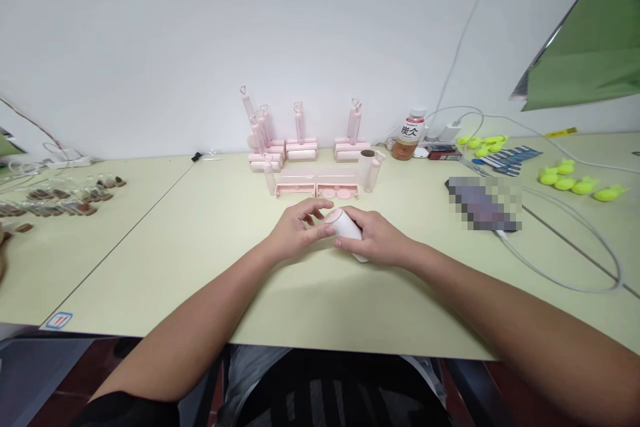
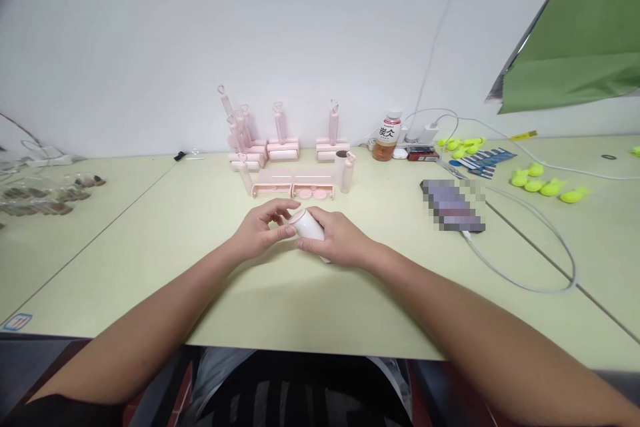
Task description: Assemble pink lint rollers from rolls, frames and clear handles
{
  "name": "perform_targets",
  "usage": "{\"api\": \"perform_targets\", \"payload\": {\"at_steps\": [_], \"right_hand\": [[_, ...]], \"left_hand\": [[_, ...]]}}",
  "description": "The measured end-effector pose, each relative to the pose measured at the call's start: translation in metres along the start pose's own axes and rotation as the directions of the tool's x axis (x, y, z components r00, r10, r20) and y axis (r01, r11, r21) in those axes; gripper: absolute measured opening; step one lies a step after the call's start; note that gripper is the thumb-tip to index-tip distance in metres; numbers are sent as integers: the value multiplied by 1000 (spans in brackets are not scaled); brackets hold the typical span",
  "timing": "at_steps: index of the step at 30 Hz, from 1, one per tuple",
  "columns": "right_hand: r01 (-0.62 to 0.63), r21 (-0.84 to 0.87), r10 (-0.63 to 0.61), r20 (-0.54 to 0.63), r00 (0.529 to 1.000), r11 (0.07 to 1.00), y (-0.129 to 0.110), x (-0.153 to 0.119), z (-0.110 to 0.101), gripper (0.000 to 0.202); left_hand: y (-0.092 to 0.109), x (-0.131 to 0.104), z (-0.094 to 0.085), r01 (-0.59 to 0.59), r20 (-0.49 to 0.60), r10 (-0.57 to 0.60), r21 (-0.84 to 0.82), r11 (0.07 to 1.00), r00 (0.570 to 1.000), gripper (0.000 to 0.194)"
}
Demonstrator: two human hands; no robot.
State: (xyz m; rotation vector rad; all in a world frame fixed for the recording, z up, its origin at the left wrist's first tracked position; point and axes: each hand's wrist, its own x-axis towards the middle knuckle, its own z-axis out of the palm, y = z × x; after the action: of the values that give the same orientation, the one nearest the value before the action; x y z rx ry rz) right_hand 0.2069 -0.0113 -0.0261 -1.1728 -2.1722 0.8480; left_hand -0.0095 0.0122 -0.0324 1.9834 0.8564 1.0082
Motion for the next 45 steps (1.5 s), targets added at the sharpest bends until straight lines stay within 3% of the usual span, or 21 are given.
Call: {"api": "perform_targets", "payload": {"at_steps": [5,8,9,12,14,17,19,22,25,29,32,35,37,39,45], "right_hand": [[-6,38,8,-60,998,999,3,1,0,35],[-23,28,26,-90,996,999,6,2,1,34],[-28,27,30,-104,994,999,7,3,1,34],[-30,21,33,-142,989,999,9,4,2,36],[-42,12,44,-158,987,999,9,4,1,37],[-71,16,73,-175,982,997,7,4,0,45],[-97,42,102,-164,981,994,6,3,0,59],[-112,52,119,-152,981,992,5,1,-1,62],[-95,17,97,-177,979,995,5,1,-2,52],[-86,37,91,-182,979,996,5,1,-1,45],[-115,154,147,-216,965,981,6,2,1,39],[-130,269,209,-290,934,954,9,5,1,36],[-112,329,227,-333,915,938,10,8,0,37],[-98,405,249,-339,907,909,11,9,-1,38],[-90,639,343,-283,896,764,10,11,-3,41]], "left_hand": [[-6,-2,3,-101,-138,107,45,994,985,77],[-2,-4,7,-119,-265,127,45,992,956,75],[0,-5,7,-121,-230,126,37,992,965,68],[5,-4,3,-124,33,124,4,992,992,44],[5,-2,-6,-113,37,112,13,994,993,37],[-3,4,-22,10,-195,14,120,993,981,34],[-14,8,-31,164,-271,-89,269,949,959,33],[-31,12,-37,329,-246,-232,506,797,941,40],[-42,14,-36,338,-180,-296,656,675,938,52],[-45,15,-33,319,-127,-324,689,651,937,45],[-41,15,-31,360,-179,-313,522,773,932,44],[-34,16,-28,409,-251,-377,92,908,892,49],[-28,17,-27,406,-222,-450,-217,888,865,46],[-22,18,-26,386,-178,-493,-424,819,852,41],[-13,19,-27,350,-99,-537,-657,667,838,37]]}}
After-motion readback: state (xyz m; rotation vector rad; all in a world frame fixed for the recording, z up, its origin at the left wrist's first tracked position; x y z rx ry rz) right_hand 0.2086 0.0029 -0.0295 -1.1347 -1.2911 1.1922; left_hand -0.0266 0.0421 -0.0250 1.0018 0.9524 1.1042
